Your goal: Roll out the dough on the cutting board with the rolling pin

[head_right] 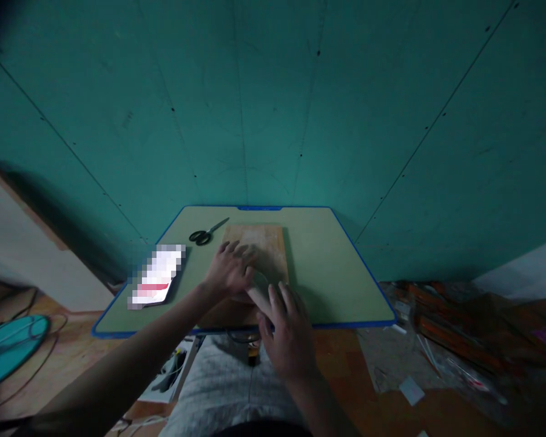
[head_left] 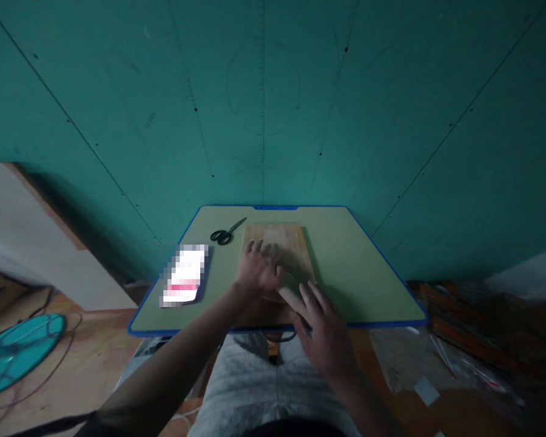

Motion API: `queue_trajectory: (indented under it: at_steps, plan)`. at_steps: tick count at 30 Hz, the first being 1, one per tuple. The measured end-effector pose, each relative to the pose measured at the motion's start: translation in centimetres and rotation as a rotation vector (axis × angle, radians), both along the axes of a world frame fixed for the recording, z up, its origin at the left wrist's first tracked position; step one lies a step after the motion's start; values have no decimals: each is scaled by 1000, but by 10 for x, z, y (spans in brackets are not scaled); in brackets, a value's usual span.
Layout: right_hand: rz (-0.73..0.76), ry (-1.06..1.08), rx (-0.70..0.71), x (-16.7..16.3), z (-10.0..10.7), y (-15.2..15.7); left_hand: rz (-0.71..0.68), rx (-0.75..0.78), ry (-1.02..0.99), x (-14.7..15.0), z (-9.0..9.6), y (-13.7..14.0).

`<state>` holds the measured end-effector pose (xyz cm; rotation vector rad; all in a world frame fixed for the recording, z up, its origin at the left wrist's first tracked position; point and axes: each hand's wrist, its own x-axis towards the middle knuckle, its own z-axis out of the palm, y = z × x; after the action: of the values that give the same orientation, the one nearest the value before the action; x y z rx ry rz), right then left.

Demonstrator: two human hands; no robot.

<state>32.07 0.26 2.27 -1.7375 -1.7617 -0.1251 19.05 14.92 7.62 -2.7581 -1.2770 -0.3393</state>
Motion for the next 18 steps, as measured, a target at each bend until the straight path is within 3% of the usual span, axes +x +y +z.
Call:
queue_trajectory:
  at_steps: [12, 15, 18]
  plan:
    - [-74, 130, -19, 39, 5, 30, -10, -66, 14, 48, -1, 26]
    - [-102, 135, -35, 46, 2, 36, 19, -87, 15, 50, 0, 28]
    - [-91, 95, -23, 43, 2, 36, -41, -63, 76, 41, 0, 27]
